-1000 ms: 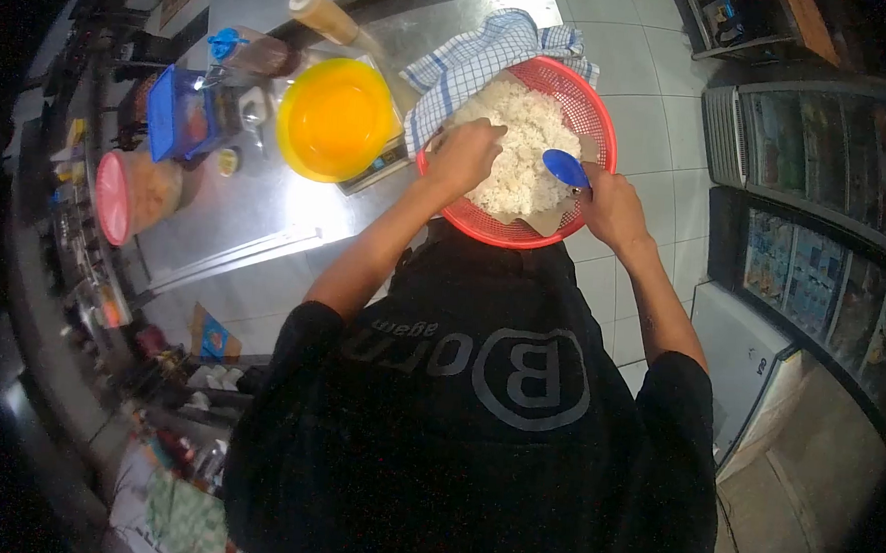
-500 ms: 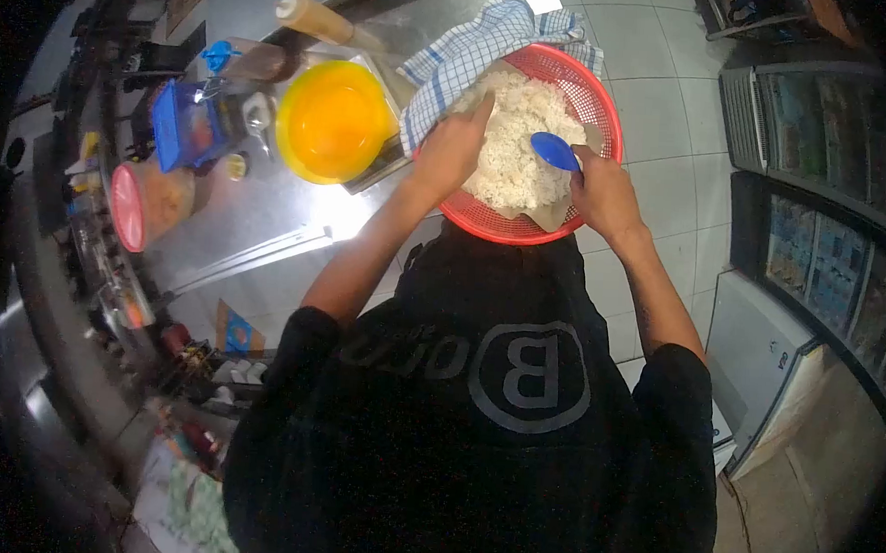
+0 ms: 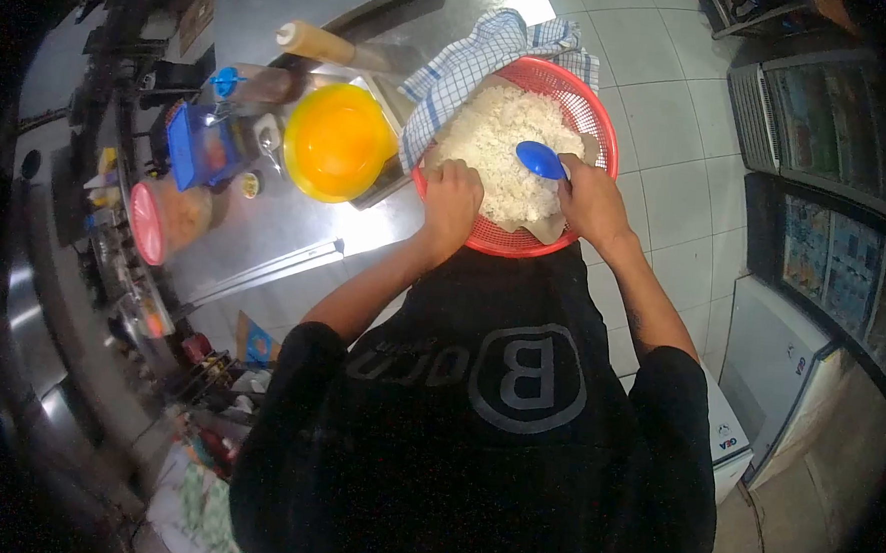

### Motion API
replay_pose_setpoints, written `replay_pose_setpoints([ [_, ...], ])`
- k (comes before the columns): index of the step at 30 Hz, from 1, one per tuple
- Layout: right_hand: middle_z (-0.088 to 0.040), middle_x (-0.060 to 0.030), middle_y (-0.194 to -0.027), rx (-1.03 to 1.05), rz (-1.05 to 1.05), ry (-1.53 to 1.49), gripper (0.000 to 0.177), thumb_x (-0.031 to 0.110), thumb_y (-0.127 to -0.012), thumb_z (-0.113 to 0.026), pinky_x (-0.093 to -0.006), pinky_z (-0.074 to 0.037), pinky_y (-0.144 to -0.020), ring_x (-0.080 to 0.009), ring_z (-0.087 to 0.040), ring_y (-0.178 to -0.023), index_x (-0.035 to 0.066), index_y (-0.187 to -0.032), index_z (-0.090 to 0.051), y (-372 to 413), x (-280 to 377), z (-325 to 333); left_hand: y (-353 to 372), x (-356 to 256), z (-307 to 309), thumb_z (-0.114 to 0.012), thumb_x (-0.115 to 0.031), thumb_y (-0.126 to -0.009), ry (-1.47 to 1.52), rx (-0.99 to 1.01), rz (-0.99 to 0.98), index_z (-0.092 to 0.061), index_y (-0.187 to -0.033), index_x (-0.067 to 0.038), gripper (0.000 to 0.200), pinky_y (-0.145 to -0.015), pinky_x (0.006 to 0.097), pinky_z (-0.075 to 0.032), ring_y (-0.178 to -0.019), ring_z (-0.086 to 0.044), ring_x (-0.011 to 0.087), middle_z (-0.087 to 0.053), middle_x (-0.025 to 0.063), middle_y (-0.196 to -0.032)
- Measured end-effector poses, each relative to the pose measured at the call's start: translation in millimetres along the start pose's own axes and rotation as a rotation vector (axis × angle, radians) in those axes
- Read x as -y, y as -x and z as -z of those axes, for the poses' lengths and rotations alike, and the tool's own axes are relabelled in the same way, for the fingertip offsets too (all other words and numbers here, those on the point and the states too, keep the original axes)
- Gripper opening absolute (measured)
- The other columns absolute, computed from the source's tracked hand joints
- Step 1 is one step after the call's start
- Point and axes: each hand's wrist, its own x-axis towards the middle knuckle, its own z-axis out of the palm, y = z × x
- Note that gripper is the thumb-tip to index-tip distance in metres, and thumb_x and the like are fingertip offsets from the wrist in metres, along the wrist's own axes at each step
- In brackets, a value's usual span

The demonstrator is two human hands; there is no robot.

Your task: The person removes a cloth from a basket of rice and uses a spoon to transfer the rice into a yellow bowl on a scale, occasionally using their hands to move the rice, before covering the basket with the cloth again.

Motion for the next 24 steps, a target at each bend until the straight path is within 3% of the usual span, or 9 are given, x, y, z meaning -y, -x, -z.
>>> replay_pose_setpoints([
  [1,-0.067,-0.0245,-0.073,-0.047,0.046,-0.008,0.037,0.004,-0.088,-0.065,-0.0496,-0.053,-0.068,-0.0414,-0.068,-0.071,0.002,-0.125,-0.064,0.8,-5.6,-2.8,-1.3,2.6,3.1,-0.065,-0.018,-0.086,-0.003,-0.002,-0.003,-0.075,-0.099,-0.009,0.019,-0.081,0.0394,-0.046,-0.097,-0.061,0.0247,-0.069,0.009,-0.096],
  [4,-0.067,-0.0239,-0.071,-0.067,0.075,-0.031,0.036,0.005,-0.088,-0.065,-0.0497,-0.053,-0.067,-0.042,-0.068,-0.069,0.002,-0.124,-0.064,2.7,-13.2,-6.4,-5.0,8.0,7.3,-0.066,-0.018,-0.086,0.058,0.117,-0.06,-0.075,-0.097,-0.008,0.018,-0.079,0.0388,-0.046,-0.094,-0.062,0.0245,-0.068,0.0096,-0.095],
  [7,-0.069,-0.026,-0.081,-0.051,0.055,-0.037,0.035,0.004,-0.088,-0.066,-0.0494,-0.053,-0.071,-0.042,-0.069,-0.078,0.0,-0.123,-0.065,3.6,-7.3,-3.6,-7.0,7.3,-4.4,-0.066,-0.018,-0.086,0.074,0.191,-0.096,-0.075,-0.097,-0.006,0.018,-0.078,0.039,-0.05,-0.093,-0.063,0.025,-0.068,0.0099,-0.095],
  [11,-0.068,-0.0265,-0.098,-0.108,0.134,0.064,0.035,0.004,-0.087,-0.066,-0.0489,-0.053,-0.08,-0.0422,-0.068,-0.093,-0.001,-0.121,-0.065,-6.3,-8.6,-17.2,2.5,11.7,-10.2,-0.07,-0.011,-0.078,0.273,0.06,-0.012,-0.07,-0.093,-0.004,0.017,-0.08,0.0383,-0.054,-0.09,-0.067,0.0288,-0.067,0.0147,-0.096],
  [13,-0.064,-0.0233,-0.109,-0.267,0.218,0.285,0.027,0.002,-0.084,-0.066,-0.0484,-0.052,-0.091,-0.0422,-0.063,-0.105,-0.002,-0.111,-0.066,-16.3,5.8,-20.8,7.9,17.1,-11.6,-0.07,-0.01,-0.077,0.327,0.025,0.008,-0.069,-0.093,-0.002,0.018,-0.081,0.0377,-0.055,-0.092,-0.067,0.0304,-0.067,0.0151,-0.096],
  [16,-0.064,-0.0217,-0.109,-0.292,0.339,-0.071,0.026,0.002,-0.083,-0.067,-0.0472,-0.05,-0.094,-0.0399,-0.061,-0.107,-0.003,-0.108,-0.066,-61.4,27.7,-32.8,9.7,17.9,-19.4,-0.07,-0.009,-0.079,0.426,-0.012,0.027,-0.067,-0.094,0.0,0.018,-0.083,0.0377,-0.054,-0.096,-0.066,0.0324,-0.066,0.0171,-0.096],
  [18,-0.064,-0.0202,-0.101,-0.417,0.431,-0.181,0.023,0.003,-0.083,-0.068,-0.0469,-0.051,-0.09,-0.0402,-0.061,-0.101,-0.001,-0.107,-0.067,-103.3,33.2,-60.5,10.6,13.2,-18.2,-0.07,-0.01,-0.083,0.485,0.03,0.099,-0.065,-0.094,0.001,0.016,-0.087,0.041,-0.052,-0.099,-0.064,0.0346,-0.065,0.0199,-0.099],
  [22,-0.065,-0.0198,-0.1,-0.299,0.446,-0.066,0.023,0.002,-0.081,-0.069,-0.0473,-0.051,-0.089,-0.0398,-0.062,-0.1,0.0,-0.104,-0.069,-147.0,29.0,-91.3,19.3,10.6,-6.3,-0.069,-0.009,-0.087,0.641,-0.065,0.182,-0.063,-0.093,0.001,0.014,-0.09,0.0445,-0.05,-0.099,-0.062,0.0382,-0.064,0.022,-0.097],
  [24,-0.064,-0.0207,-0.105,-0.282,0.421,0.009,0.022,-0.001,-0.08,-0.066,-0.0473,-0.049,-0.094,-0.0412,-0.061,-0.102,0.0,-0.102,-0.069,-151.5,25.4,-96.0,25.3,11.4,-0.1,-0.068,-0.008,-0.088,0.853,-0.188,0.187,-0.063,-0.096,0.002,0.014,-0.09,0.0461,-0.05,-0.098,-0.061,0.0411,-0.064,0.0225,-0.096],
])
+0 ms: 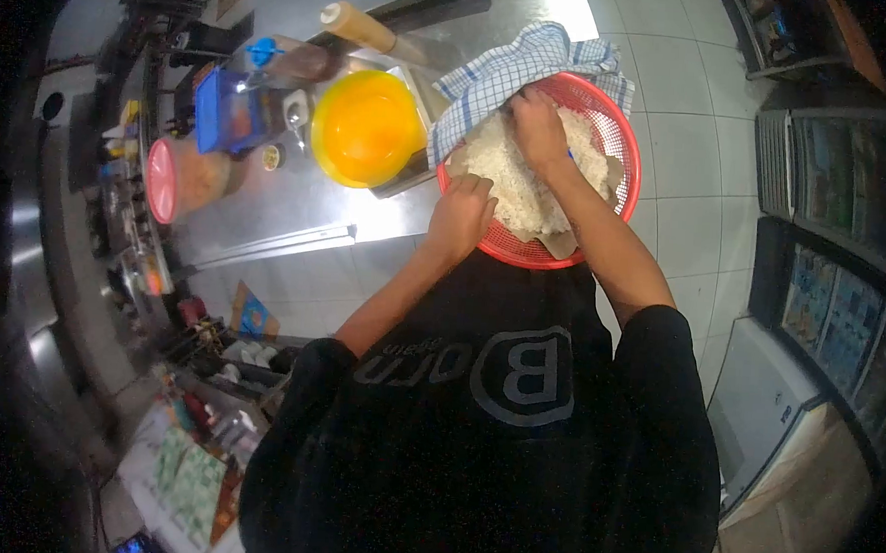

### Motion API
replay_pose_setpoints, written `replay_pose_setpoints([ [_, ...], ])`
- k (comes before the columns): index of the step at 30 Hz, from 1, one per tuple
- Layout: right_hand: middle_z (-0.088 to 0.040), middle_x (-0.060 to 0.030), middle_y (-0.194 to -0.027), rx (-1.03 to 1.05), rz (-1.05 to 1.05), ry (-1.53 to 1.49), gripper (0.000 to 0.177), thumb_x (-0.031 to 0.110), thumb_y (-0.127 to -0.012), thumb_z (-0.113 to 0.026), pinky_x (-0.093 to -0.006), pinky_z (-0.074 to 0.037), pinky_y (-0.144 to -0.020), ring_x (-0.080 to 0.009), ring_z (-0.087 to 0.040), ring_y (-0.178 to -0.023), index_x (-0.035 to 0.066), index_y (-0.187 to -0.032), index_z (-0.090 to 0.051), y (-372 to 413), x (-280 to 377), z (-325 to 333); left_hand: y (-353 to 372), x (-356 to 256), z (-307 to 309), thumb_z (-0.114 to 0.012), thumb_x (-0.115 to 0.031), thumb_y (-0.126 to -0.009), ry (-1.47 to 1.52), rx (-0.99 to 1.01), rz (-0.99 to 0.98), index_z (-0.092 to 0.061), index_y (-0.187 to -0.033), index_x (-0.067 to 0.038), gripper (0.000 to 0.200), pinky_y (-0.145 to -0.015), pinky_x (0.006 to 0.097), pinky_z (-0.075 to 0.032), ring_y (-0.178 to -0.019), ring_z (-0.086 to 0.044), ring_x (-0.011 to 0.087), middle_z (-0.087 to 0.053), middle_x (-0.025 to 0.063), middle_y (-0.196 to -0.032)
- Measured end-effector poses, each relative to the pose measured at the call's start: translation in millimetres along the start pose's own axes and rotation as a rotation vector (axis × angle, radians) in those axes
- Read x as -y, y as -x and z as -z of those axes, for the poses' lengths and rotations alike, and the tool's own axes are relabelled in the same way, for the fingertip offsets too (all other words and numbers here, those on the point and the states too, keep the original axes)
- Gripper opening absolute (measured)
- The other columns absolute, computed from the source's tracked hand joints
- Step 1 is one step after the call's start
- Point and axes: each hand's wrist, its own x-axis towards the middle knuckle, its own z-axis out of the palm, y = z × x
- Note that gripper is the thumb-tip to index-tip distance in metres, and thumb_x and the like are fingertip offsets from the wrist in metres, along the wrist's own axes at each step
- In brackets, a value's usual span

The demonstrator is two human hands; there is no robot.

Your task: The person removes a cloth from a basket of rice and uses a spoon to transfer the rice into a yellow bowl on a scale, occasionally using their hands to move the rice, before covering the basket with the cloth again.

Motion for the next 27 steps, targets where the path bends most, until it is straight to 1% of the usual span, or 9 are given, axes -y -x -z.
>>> replay_pose_setpoints([
  [7,-0.067,-0.0224,-0.095,-0.044,-0.013,-0.192,0.018,-0.006,-0.08,-0.063,-0.0479,-0.053,-0.082,-0.0421,-0.066,-0.092,-0.002,-0.096,-0.069,-1.9,-7.7,17.8,11.4,2.6,6.7,-0.066,-0.009,-0.09,0.179,-0.047,-0.031,-0.065,-0.099,0.0,0.013,-0.089,0.047,-0.05,-0.1,-0.062,0.0383,-0.065,0.0179,-0.097],
  [13,-0.069,-0.022,-0.092,0.019,-0.189,-0.317,0.01,0.0,-0.084,-0.068,-0.0448,-0.054,-0.079,-0.0404,-0.069,-0.086,-0.002,-0.094,-0.068,2.9,12.9,30.5,18.0,-0.8,13.0,-0.07,-0.007,-0.089,0.434,-0.211,0.024,-0.067,-0.096,-0.001,0.009,-0.076,0.0419,-0.052,-0.082,-0.063,0.0346,-0.064,0.0145,-0.087],
  [15,-0.07,-0.0216,-0.092,0.153,-0.251,-0.557,0.012,0.004,-0.086,-0.069,-0.0444,-0.054,-0.079,-0.0393,-0.069,-0.085,-0.003,-0.096,-0.07,13.8,17.9,12.6,21.3,-0.5,13.3,-0.071,-0.006,-0.088,0.406,-0.457,0.188,-0.066,-0.095,-0.003,0.01,-0.069,0.0392,-0.05,-0.076,-0.062,0.0297,-0.062,0.0116,-0.083],
  [16,-0.07,-0.0216,-0.092,0.149,-0.255,-0.555,0.012,0.004,-0.086,-0.069,-0.0444,-0.054,-0.079,-0.0393,-0.069,-0.085,-0.003,-0.096,-0.07,19.2,21.7,3.0,21.2,2.5,13.0,-0.071,-0.006,-0.088,0.408,-0.453,0.185,-0.066,-0.095,-0.003,0.01,-0.069,0.0392,-0.05,-0.076,-0.062,0.0297,-0.062,0.0116,-0.083],
  [18,-0.07,-0.0206,-0.088,0.055,-0.162,-0.335,0.015,0.006,-0.086,-0.069,-0.0447,-0.054,-0.08,-0.0398,-0.069,-0.082,-0.003,-0.099,-0.072,30.1,33.6,-13.9,21.9,11.3,11.2,-0.072,-0.015,-0.094,0.362,-0.558,0.475,-0.067,-0.104,-0.001,0.018,-0.067,0.0314,-0.051,-0.074,-0.062,0.0169,-0.064,0.0073,-0.085],
  [19,-0.069,-0.0203,-0.094,0.116,-0.21,-0.311,0.019,0.01,-0.086,-0.07,-0.045,-0.053,-0.084,-0.0402,-0.067,-0.088,-0.002,-0.101,-0.073,33.0,44.4,-14.7,23.6,17.8,7.9,-0.072,-0.015,-0.094,0.364,-0.557,0.475,-0.067,-0.104,-0.001,0.018,-0.067,0.0314,-0.051,-0.074,-0.062,0.0169,-0.064,0.0073,-0.085],
  [21,-0.068,-0.0203,-0.098,0.137,-0.146,-0.278,0.02,0.009,-0.085,-0.071,-0.0453,-0.053,-0.085,-0.0404,-0.066,-0.092,-0.002,-0.101,-0.073,42.0,64.5,-9.8,26.2,33.2,-0.7,-0.07,-0.02,-0.097,0.531,-0.369,0.582,-0.067,-0.107,0.001,0.023,-0.068,0.0312,-0.052,-0.075,-0.061,0.015,-0.063,0.0076,-0.084],
  [24,-0.063,-0.0202,-0.105,0.13,0.038,-0.213,0.021,0.006,-0.082,-0.071,-0.0463,-0.051,-0.088,-0.0405,-0.063,-0.102,-0.002,-0.102,-0.073,53.4,72.2,-10.8,29.8,51.6,-16.6,-0.069,-0.023,-0.098,0.466,-0.427,0.411,-0.067,-0.11,0.002,0.028,-0.064,0.0297,-0.052,-0.072,-0.061,0.014,-0.064,0.0077,-0.084],
  [27,-0.063,-0.0196,-0.104,0.214,0.074,-0.101,0.02,0.001,-0.081,-0.068,-0.0466,-0.051,-0.087,-0.0403,-0.063,-0.1,-0.001,-0.101,-0.072,55.3,74.9,-10.9,30.0,55.8,-20.8,-0.069,-0.023,-0.098,0.581,-0.398,0.476,-0.067,-0.111,0.003,0.029,-0.061,0.0276,-0.052,-0.07,-0.062,0.0127,-0.065,0.0068,-0.082],
])
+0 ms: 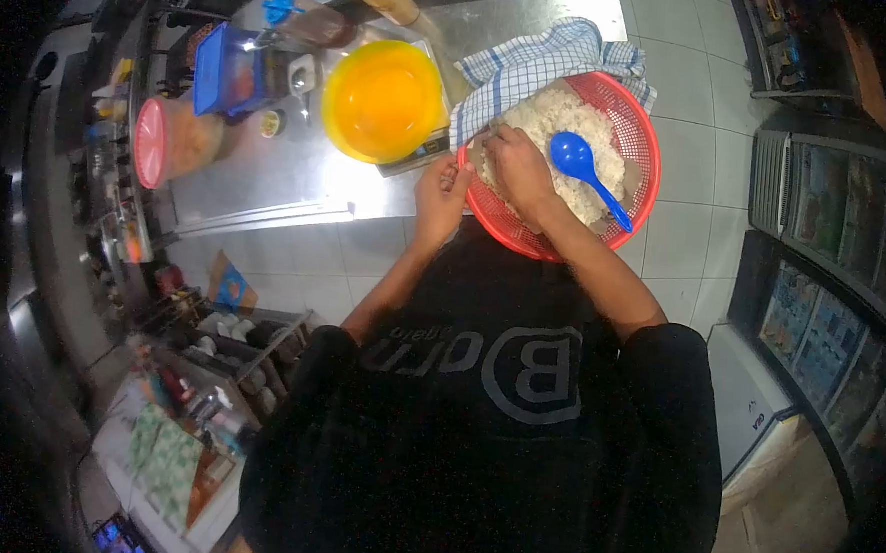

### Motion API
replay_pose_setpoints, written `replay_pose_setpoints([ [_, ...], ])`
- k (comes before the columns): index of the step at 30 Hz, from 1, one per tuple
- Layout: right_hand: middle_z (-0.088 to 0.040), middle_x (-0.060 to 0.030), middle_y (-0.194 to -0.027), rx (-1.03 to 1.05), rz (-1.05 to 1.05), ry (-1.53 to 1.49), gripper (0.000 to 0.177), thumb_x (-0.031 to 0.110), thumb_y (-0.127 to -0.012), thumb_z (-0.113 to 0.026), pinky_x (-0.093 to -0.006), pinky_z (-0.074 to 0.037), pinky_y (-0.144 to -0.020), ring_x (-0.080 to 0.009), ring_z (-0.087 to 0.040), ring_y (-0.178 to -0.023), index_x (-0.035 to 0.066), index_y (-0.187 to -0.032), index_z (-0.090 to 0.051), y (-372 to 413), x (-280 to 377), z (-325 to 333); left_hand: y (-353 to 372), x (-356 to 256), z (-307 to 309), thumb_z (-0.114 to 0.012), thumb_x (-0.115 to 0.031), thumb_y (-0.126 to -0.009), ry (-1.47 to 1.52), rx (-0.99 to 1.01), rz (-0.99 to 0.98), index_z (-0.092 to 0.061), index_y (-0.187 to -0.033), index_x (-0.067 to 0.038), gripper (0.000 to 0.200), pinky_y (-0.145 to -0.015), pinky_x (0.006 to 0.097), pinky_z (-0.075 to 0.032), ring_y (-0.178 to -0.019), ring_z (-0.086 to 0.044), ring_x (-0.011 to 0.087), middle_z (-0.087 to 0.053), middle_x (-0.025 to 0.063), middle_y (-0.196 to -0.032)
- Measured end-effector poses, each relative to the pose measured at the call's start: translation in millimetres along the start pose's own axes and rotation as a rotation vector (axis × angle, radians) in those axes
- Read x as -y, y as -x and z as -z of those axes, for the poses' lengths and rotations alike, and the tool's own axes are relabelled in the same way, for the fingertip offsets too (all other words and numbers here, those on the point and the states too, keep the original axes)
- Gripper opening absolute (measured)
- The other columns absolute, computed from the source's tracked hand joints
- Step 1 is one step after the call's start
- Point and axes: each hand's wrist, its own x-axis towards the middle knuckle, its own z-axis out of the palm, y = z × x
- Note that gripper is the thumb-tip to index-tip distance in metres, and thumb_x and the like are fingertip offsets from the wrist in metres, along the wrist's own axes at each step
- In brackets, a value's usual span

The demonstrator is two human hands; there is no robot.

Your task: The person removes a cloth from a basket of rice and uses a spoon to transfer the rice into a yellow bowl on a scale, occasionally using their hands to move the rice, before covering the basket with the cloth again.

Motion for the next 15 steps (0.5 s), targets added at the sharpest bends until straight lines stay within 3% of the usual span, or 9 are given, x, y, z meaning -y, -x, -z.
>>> replay_pose_setpoints([
  [4,-0.061,-0.0189,-0.102,0.069,-0.022,-0.125,0.019,-0.004,-0.081,-0.064,-0.0463,-0.052,-0.085,-0.0397,-0.063,-0.098,-0.002,-0.099,-0.07,-5.2,12.9,13.6,-1.5,-8.0,0.5,-0.073,-0.019,-0.093,0.192,0.037,0.162,-0.068,-0.099,0.001,0.022,-0.06,0.0362,-0.047,-0.065,-0.059,0.0226,-0.062,0.0129,-0.079],
  [7,-0.06,-0.0181,-0.1,0.114,-0.006,-0.166,0.021,-0.008,-0.079,-0.064,-0.0462,-0.052,-0.083,-0.0391,-0.063,-0.096,-0.003,-0.099,-0.068,0.3,14.4,9.8,-2.2,-7.4,-0.8,-0.073,-0.019,-0.092,0.179,0.04,0.138,-0.068,-0.098,0.001,0.022,-0.061,0.0365,-0.047,-0.067,-0.059,0.024,-0.062,0.0139,-0.078],
  [9,-0.059,-0.0181,-0.102,0.182,-0.012,-0.142,0.023,-0.008,-0.078,-0.065,-0.0462,-0.052,-0.083,-0.0391,-0.063,-0.096,-0.003,-0.1,-0.067,5.5,16.2,10.0,-2.4,-6.0,-0.9,-0.072,-0.019,-0.093,0.1,0.012,0.012,-0.068,-0.099,0.002,0.022,-0.06,0.037,-0.047,-0.066,-0.059,0.0237,-0.061,0.0134,-0.077],
  [11,-0.06,-0.0186,-0.108,0.205,-0.002,-0.192,0.026,-0.004,-0.083,-0.063,-0.0462,-0.052,-0.089,-0.0411,-0.061,-0.102,-0.002,-0.108,-0.067,13.6,22.7,16.3,-1.2,-6.6,-1.4,-0.072,-0.019,-0.094,0.113,0.005,0.008,-0.068,-0.099,0.002,0.022,-0.06,0.0377,-0.047,-0.066,-0.059,0.0244,-0.06,0.0132,-0.077],
  [15,-0.058,-0.0173,-0.111,0.259,0.041,-0.143,0.037,-0.007,-0.082,-0.061,-0.0455,-0.052,-0.088,-0.04,-0.061,-0.103,0.0,-0.118,-0.064,30.4,10.3,11.0,-2.9,-8.4,2.2,-0.071,-0.02,-0.094,0.078,0.025,-0.024,-0.068,-0.099,0.002,0.023,-0.06,0.0395,-0.046,-0.066,-0.058,0.0261,-0.058,0.0135,-0.076],
])
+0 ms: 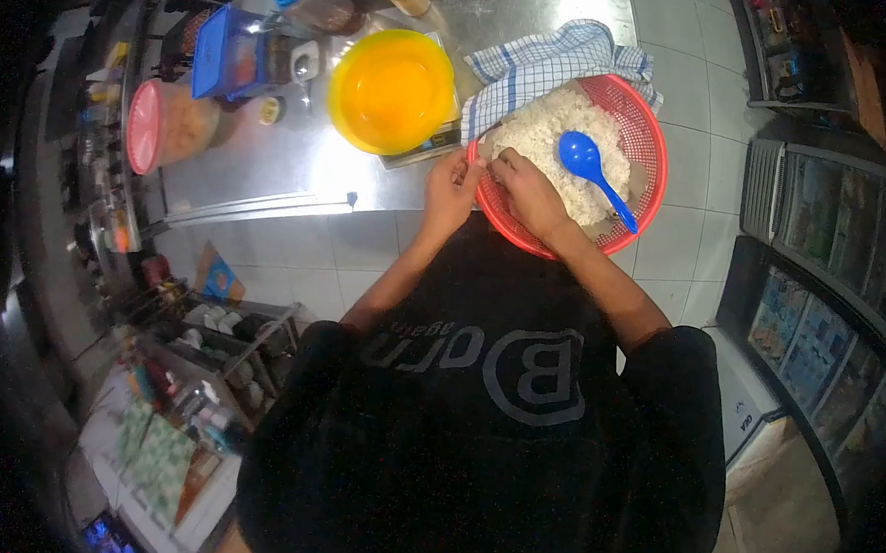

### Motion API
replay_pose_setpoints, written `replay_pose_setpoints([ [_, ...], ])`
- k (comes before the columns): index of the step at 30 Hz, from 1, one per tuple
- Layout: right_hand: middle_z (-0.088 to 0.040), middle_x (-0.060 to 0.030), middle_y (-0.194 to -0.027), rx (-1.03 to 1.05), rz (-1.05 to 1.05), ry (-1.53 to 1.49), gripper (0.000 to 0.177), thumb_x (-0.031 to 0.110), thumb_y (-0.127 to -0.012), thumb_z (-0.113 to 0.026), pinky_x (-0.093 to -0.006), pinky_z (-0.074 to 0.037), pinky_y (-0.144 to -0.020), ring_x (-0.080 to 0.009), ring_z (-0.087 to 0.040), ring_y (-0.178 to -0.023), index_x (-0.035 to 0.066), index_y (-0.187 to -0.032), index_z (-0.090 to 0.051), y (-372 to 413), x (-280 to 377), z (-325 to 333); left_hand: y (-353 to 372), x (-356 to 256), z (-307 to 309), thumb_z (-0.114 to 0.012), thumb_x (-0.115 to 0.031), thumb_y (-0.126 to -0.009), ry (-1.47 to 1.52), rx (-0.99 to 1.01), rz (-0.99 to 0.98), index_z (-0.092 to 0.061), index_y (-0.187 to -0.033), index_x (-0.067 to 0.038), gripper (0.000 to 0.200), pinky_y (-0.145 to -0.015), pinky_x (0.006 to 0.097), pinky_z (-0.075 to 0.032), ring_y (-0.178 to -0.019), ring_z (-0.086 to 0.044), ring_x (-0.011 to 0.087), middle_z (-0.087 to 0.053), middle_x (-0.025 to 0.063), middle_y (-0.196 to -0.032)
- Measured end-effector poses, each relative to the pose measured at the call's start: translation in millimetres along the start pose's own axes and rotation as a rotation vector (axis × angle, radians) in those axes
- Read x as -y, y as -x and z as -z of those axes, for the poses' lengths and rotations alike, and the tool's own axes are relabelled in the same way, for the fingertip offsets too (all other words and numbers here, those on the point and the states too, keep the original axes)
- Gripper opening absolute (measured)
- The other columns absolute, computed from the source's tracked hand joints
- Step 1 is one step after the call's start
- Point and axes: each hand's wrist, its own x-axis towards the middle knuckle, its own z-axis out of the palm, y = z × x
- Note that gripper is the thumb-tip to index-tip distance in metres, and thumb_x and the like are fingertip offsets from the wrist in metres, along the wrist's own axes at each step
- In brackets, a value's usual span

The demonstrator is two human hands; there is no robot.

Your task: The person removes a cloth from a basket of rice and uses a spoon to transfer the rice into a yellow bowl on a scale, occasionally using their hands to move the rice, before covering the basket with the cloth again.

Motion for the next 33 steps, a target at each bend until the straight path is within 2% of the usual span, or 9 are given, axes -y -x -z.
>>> replay_pose_setpoints([
  [12,-0.057,-0.0122,-0.104,-0.082,0.047,0.304,0.03,0.004,-0.086,-0.061,-0.0449,-0.056,-0.082,-0.0316,-0.064,-0.098,0.004,-0.115,-0.064,2.3,-17.9,-22.7,-0.4,7.0,-2.8,-0.071,-0.018,-0.094,0.093,0.016,0.039,-0.069,-0.099,0.003,0.022,-0.057,0.0373,-0.045,-0.063,-0.059,0.0231,-0.06,0.0133,-0.076],
  [18,-0.069,-0.0147,-0.093,-0.235,-0.07,-0.061,0.017,0.004,-0.086,-0.066,-0.0381,-0.057,-0.072,-0.0297,-0.07,-0.081,0.0,-0.103,-0.068,6.8,-26.4,-3.1,-1.0,6.5,-1.2,-0.072,-0.018,-0.093,0.083,0.02,0.035,-0.069,-0.097,0.004,0.022,-0.058,0.0349,-0.047,-0.063,-0.06,0.0217,-0.061,0.0132,-0.076],
  [20,-0.072,-0.0159,-0.088,-0.205,-0.292,-0.217,0.019,0.001,-0.086,-0.067,-0.0337,-0.056,-0.067,-0.0222,-0.072,-0.072,0.0,-0.104,-0.07,6.9,-34.5,5.7,-1.4,8.7,-0.4,-0.072,-0.018,-0.093,0.111,0.036,0.067,-0.069,-0.099,0.003,0.022,-0.059,0.0342,-0.048,-0.064,-0.06,0.0217,-0.062,0.0127,-0.076],
  [22,-0.073,-0.0142,-0.085,-0.23,-0.226,-0.186,0.02,0.0,-0.088,-0.068,-0.031,-0.056,-0.064,-0.0149,-0.07,-0.068,-0.001,-0.108,-0.07,8.4,-54.2,9.5,-1.9,3.2,4.3,-0.072,-0.019,-0.093,0.136,0.056,0.097,-0.069,-0.1,0.003,0.023,-0.06,0.0334,-0.048,-0.064,-0.061,0.0216,-0.062,0.0122,-0.075],
  [25,-0.072,-0.0081,-0.088,-0.215,-0.363,-0.696,0.016,0.001,-0.093,-0.067,-0.0259,-0.057,-0.067,-0.0124,-0.07,-0.076,-0.006,-0.107,-0.07,11.0,-40.8,35.3,-0.3,-28.7,20.3,-0.071,-0.019,-0.095,-0.106,-0.218,-0.087,-0.067,-0.109,0.002,0.026,-0.063,0.0324,-0.05,-0.072,-0.064,0.0219,-0.068,0.0129,-0.086],
  [28,-0.072,-0.0072,-0.088,-0.1,-0.32,-0.782,0.018,0.002,-0.095,-0.068,-0.0259,-0.057,-0.07,-0.0121,-0.07,-0.078,-0.007,-0.11,-0.07,6.7,10.9,72.5,-4.1,-68.2,34.7,-0.065,-0.024,-0.1,0.085,-0.196,0.042,-0.065,-0.114,0.003,0.031,-0.066,0.0336,-0.054,-0.082,-0.067,0.0217,-0.069,0.0135,-0.103],
  [30,-0.073,-0.0077,-0.088,-0.074,-0.302,-0.786,0.016,0.004,-0.093,-0.07,-0.0266,-0.057,-0.071,-0.0123,-0.07,-0.077,-0.005,-0.107,-0.072,1.3,45.4,84.3,-15.5,-84.2,32.4,-0.056,-0.031,-0.106,0.801,0.268,0.466,-0.063,-0.113,0.003,0.036,-0.073,0.0361,-0.059,-0.087,-0.068,0.0217,-0.069,0.0119,-0.111],
  [31,-0.073,-0.0081,-0.093,-0.059,-0.205,-0.614,0.016,0.002,-0.093,-0.07,-0.0266,-0.057,-0.073,-0.0127,-0.07,-0.08,-0.004,-0.108,-0.073,-2.1,60.4,87.7,-18.9,-94.1,30.8,-0.056,-0.031,-0.106,0.801,0.272,0.473,-0.063,-0.113,0.003,0.036,-0.073,0.0361,-0.059,-0.087,-0.068,0.0217,-0.069,0.0119,-0.111],
  [33,-0.072,-0.0118,-0.104,-0.042,-0.01,-0.251,0.019,0.001,-0.088,-0.071,-0.029,-0.056,-0.074,-0.0165,-0.071,-0.088,-0.003,-0.107,-0.075,-5.6,91.0,100.7,-26.6,-107.7,25.7,-0.049,-0.036,-0.108,1.284,0.534,0.797,-0.062,-0.114,0.001,0.04,-0.081,0.0381,-0.062,-0.088,-0.07,0.0228,-0.069,0.0114,-0.11],
])
